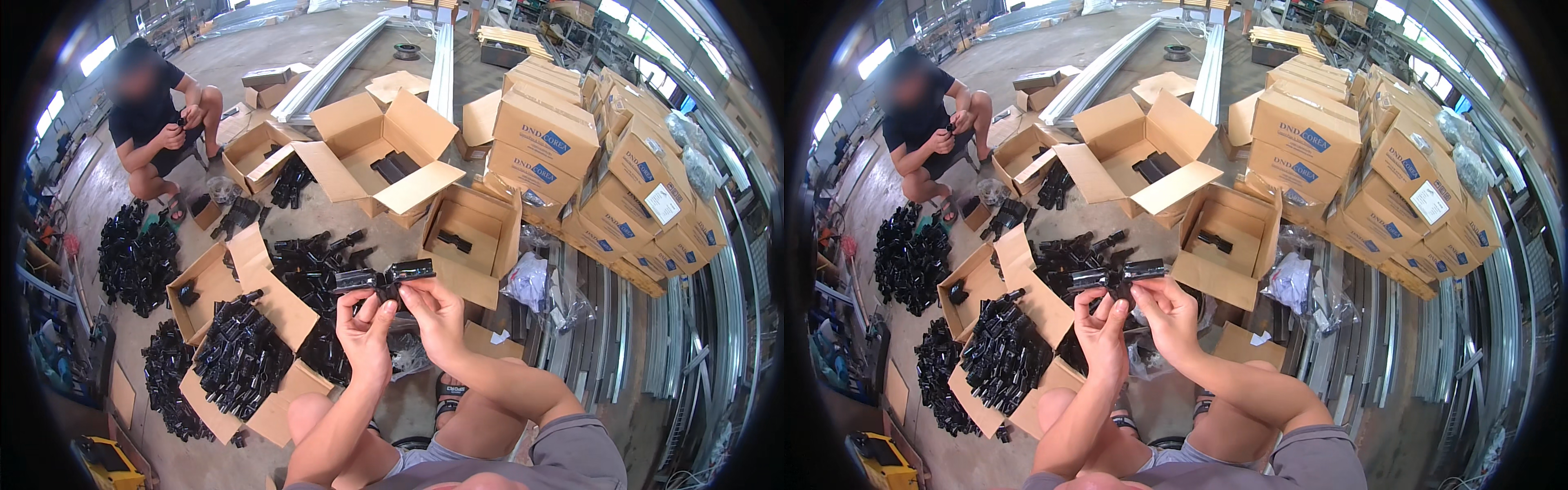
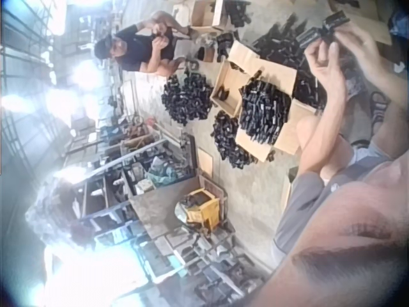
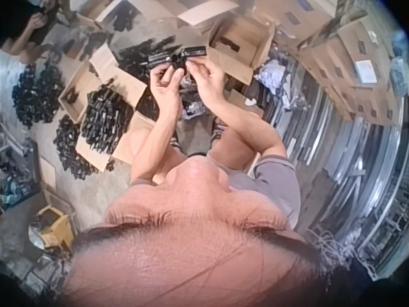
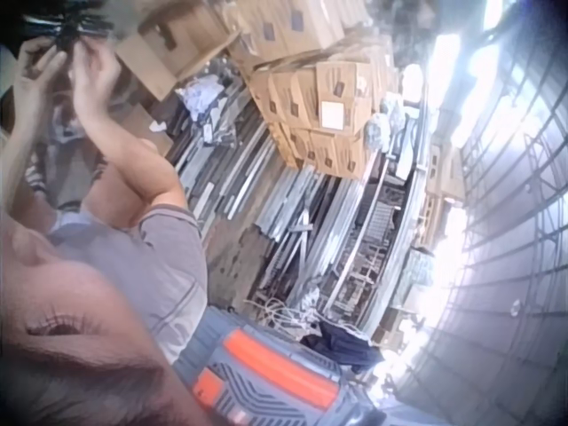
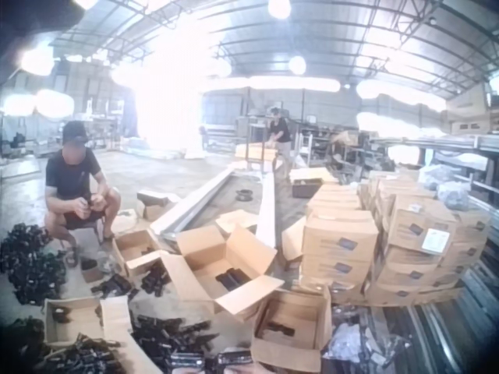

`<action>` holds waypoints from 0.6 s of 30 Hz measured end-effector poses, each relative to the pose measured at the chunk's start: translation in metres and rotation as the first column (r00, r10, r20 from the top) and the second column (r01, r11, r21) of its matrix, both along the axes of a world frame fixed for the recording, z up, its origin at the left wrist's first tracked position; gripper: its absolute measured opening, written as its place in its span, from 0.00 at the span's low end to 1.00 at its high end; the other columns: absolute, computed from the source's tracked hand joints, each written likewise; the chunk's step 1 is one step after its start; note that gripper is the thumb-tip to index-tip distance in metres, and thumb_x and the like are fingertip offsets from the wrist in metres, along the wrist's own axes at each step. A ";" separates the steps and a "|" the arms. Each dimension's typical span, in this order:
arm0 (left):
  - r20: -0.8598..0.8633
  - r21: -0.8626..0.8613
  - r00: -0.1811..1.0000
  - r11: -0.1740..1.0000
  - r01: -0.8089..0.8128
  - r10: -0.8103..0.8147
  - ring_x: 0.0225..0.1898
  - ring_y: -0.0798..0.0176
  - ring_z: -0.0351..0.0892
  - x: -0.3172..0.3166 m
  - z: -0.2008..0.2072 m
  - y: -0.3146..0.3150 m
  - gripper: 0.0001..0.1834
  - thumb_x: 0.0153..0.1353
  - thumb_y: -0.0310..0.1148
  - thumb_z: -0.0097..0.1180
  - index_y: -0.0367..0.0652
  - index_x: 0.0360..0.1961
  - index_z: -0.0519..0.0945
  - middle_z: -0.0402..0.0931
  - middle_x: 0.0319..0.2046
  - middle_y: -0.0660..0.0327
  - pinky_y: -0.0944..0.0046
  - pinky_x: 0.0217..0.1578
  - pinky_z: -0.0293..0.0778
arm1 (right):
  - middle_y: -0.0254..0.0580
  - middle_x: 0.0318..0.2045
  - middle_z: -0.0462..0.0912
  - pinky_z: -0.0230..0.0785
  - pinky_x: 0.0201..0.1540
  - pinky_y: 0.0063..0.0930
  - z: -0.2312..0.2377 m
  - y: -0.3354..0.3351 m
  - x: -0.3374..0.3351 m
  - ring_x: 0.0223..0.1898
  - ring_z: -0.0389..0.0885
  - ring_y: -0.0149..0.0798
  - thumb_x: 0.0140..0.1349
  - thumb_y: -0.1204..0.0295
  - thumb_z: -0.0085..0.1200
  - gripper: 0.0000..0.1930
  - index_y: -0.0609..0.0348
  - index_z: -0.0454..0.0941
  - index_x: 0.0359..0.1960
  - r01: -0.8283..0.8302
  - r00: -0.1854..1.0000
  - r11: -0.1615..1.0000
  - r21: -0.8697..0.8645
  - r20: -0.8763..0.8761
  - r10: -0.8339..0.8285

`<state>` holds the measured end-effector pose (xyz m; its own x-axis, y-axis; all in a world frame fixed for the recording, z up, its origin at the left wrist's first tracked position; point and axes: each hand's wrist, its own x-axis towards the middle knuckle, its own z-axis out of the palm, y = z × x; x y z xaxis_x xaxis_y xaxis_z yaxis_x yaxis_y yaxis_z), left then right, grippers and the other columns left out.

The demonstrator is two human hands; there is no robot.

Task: The person handles black plastic components on the floor, picking them up, rotating them, and placing them into cardboard boxes.

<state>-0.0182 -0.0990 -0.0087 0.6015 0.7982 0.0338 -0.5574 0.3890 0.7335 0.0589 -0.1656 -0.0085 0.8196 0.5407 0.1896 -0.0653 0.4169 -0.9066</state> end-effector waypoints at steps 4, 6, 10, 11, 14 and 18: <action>-0.028 0.025 1.000 1.000 -0.002 0.003 0.44 0.67 0.81 -0.002 -0.001 -0.002 0.18 0.60 0.15 0.60 0.41 0.47 0.70 0.82 0.44 0.53 0.69 0.46 0.75 | 0.40 0.44 0.83 0.73 0.52 0.24 0.003 0.001 0.000 0.47 0.81 0.30 0.66 0.82 0.56 0.07 0.68 0.79 0.45 0.007 0.996 1.000 -0.005 -0.084 -0.007; -0.033 0.015 0.999 1.000 -0.002 0.002 0.43 0.67 0.81 -0.002 0.001 -0.002 0.18 0.60 0.15 0.60 0.40 0.47 0.70 0.81 0.43 0.53 0.69 0.45 0.76 | 0.40 0.44 0.83 0.73 0.52 0.24 0.009 -0.001 -0.002 0.47 0.81 0.29 0.66 0.82 0.56 0.07 0.68 0.79 0.45 0.011 0.997 1.000 0.008 -0.081 -0.010; -0.025 0.002 1.000 1.000 0.002 -0.001 0.43 0.67 0.81 -0.001 0.001 -0.002 0.18 0.59 0.15 0.61 0.40 0.47 0.70 0.82 0.43 0.53 0.70 0.46 0.76 | 0.40 0.44 0.83 0.72 0.53 0.23 0.001 -0.003 -0.001 0.46 0.81 0.29 0.65 0.81 0.57 0.08 0.67 0.78 0.46 -0.024 0.999 0.999 0.025 -0.039 0.025; -0.026 0.008 1.000 1.000 -0.002 0.002 0.43 0.68 0.81 -0.001 0.001 -0.002 0.19 0.59 0.15 0.61 0.40 0.47 0.70 0.82 0.43 0.53 0.70 0.46 0.76 | 0.40 0.44 0.83 0.72 0.53 0.23 0.001 -0.003 0.000 0.46 0.81 0.29 0.65 0.81 0.57 0.08 0.67 0.78 0.46 -0.021 0.999 1.000 0.021 -0.040 0.022; -0.037 0.014 0.999 1.000 -0.003 0.004 0.43 0.67 0.81 -0.002 0.000 -0.002 0.19 0.59 0.15 0.61 0.40 0.47 0.70 0.82 0.43 0.53 0.69 0.46 0.76 | 0.40 0.45 0.83 0.72 0.52 0.23 0.003 0.000 0.001 0.47 0.80 0.29 0.65 0.81 0.57 0.09 0.67 0.78 0.46 -0.034 0.991 0.999 0.001 -0.127 0.034; -0.026 0.022 1.000 1.000 0.007 -0.007 0.43 0.68 0.81 -0.001 0.001 -0.002 0.18 0.59 0.15 0.61 0.40 0.47 0.70 0.82 0.43 0.53 0.69 0.46 0.76 | 0.39 0.44 0.83 0.72 0.52 0.23 0.001 -0.003 0.001 0.46 0.80 0.28 0.65 0.80 0.59 0.09 0.66 0.78 0.46 -0.016 0.996 1.000 0.009 -0.086 0.017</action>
